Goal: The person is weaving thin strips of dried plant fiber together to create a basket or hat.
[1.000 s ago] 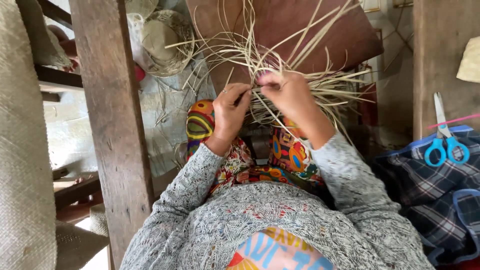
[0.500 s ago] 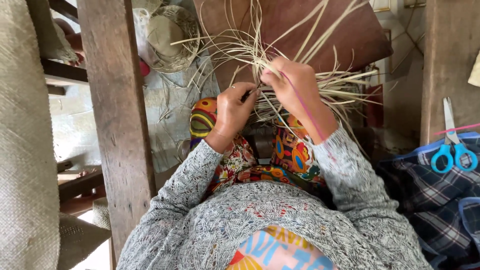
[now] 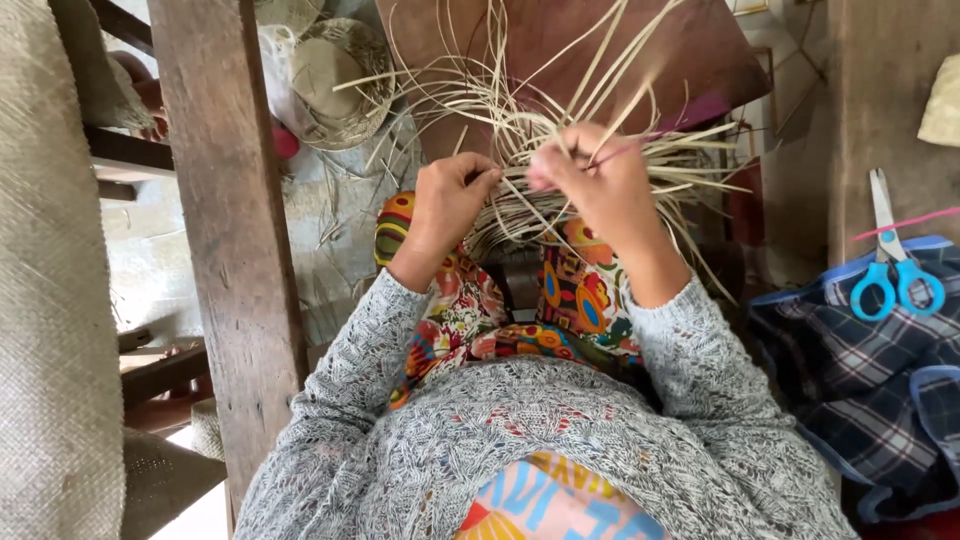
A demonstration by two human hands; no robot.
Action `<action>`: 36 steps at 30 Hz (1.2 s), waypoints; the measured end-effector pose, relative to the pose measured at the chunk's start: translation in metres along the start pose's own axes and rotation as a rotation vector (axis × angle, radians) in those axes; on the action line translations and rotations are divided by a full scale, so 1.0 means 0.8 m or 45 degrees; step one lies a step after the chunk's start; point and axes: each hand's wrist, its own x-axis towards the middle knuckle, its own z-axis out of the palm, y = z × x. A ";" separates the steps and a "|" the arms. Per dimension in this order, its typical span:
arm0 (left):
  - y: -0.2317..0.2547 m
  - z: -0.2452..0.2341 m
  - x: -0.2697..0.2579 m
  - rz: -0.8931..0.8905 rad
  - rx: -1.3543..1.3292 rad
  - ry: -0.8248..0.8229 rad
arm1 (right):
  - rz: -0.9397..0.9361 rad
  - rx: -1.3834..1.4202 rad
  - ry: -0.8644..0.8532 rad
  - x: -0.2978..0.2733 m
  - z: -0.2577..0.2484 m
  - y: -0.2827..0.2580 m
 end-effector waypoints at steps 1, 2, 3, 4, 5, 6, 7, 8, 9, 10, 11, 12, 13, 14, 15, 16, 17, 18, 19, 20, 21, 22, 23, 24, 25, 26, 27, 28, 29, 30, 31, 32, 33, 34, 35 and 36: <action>0.000 -0.002 -0.005 -0.003 0.000 -0.003 | 0.004 0.001 0.001 -0.006 0.007 -0.005; 0.002 -0.004 -0.006 0.022 -0.003 -0.023 | 0.067 -0.410 -0.053 -0.009 0.013 -0.012; 0.004 -0.006 -0.007 0.048 -0.006 -0.043 | 0.131 -0.820 -0.105 -0.012 0.018 -0.019; 0.005 -0.006 -0.005 0.053 -0.008 -0.043 | 0.129 -0.823 -0.102 -0.011 0.024 0.001; 0.005 -0.006 -0.003 0.124 0.006 -0.039 | 0.307 -0.868 -0.153 -0.010 0.029 0.021; 0.003 -0.008 -0.003 0.186 0.023 -0.030 | 0.486 -0.906 -0.213 -0.009 0.037 0.042; -0.010 0.001 0.001 0.183 0.023 -0.026 | 0.484 -0.906 -0.218 -0.007 0.038 0.054; -0.024 0.010 0.002 0.370 0.121 0.063 | 0.501 -0.635 -0.107 -0.007 0.041 0.067; -0.038 0.018 0.004 0.556 0.220 0.152 | 0.515 -0.364 0.002 -0.007 0.043 0.080; -0.027 0.021 -0.004 0.560 0.219 0.151 | 0.514 -0.365 0.006 0.002 0.042 0.076; -0.016 0.024 -0.011 0.846 0.520 0.317 | 0.626 -0.023 0.139 0.011 0.041 0.072; -0.004 0.029 -0.018 1.130 0.820 0.486 | 0.728 0.321 0.275 0.019 0.038 0.069; -0.006 0.029 -0.009 1.136 0.814 0.485 | 0.725 0.318 0.282 0.020 0.028 0.056; -0.010 0.027 -0.004 1.124 0.829 0.496 | 0.654 0.528 0.220 0.020 0.021 0.044; -0.015 0.024 0.002 1.111 0.844 0.507 | 0.581 0.737 0.156 0.021 0.015 0.033; -0.009 0.020 0.004 1.104 0.848 0.508 | 0.585 0.739 0.149 0.025 0.007 0.018; -0.002 0.016 0.006 0.748 0.543 0.263 | 0.394 0.783 0.017 0.030 -0.001 0.002; 0.004 0.012 0.007 0.391 0.235 0.023 | 0.202 0.825 -0.112 0.034 -0.008 -0.013; 0.000 0.011 0.006 0.384 0.237 0.025 | 0.207 0.829 -0.117 0.028 -0.001 -0.010; -0.001 0.010 0.010 0.331 0.111 0.047 | 0.222 0.493 0.007 0.026 0.004 -0.008; -0.002 0.009 0.013 0.278 -0.014 0.070 | 0.235 0.156 0.130 0.023 0.009 -0.007; 0.003 0.009 0.013 0.283 -0.017 0.071 | 0.230 0.152 0.131 0.023 0.011 0.003; 0.007 0.009 0.012 0.218 -0.140 0.100 | 0.210 -0.084 0.091 0.022 0.013 0.014; 0.010 0.009 0.009 0.145 -0.261 0.130 | 0.194 -0.317 0.046 0.021 0.017 0.026; 0.003 0.012 0.014 0.143 -0.261 0.131 | 0.194 -0.317 0.044 0.023 0.019 0.035; -0.004 0.014 0.015 0.135 -0.302 0.119 | 0.243 -0.402 0.072 0.023 0.023 0.045; -0.011 0.017 0.017 0.126 -0.343 0.107 | 0.292 -0.486 0.099 0.023 0.028 0.054; -0.006 0.014 0.016 0.125 -0.340 0.106 | 0.293 -0.483 0.099 0.022 0.029 0.059; -0.001 0.011 0.015 0.115 -0.355 0.116 | 0.265 -0.499 0.109 0.021 0.030 0.064; 0.006 0.009 0.016 0.112 -0.373 0.126 | 0.233 -0.519 0.123 0.023 0.030 0.069; 0.004 0.011 0.019 0.117 -0.372 0.126 | 0.230 -0.519 0.127 0.023 0.031 0.069; 0.001 0.013 0.019 0.103 -0.404 0.135 | 0.214 -0.544 0.139 0.022 0.033 0.069; -0.002 0.015 0.020 0.089 -0.437 0.144 | 0.198 -0.570 0.151 0.021 0.036 0.069; 0.004 0.012 0.018 0.086 -0.439 0.145 | 0.199 -0.571 0.148 0.021 0.039 0.066; 0.010 0.009 0.017 0.082 -0.520 0.141 | 0.166 -0.615 0.131 0.021 0.042 0.063; 0.016 0.006 0.015 0.080 -0.601 0.135 | 0.132 -0.659 0.117 0.021 0.045 0.060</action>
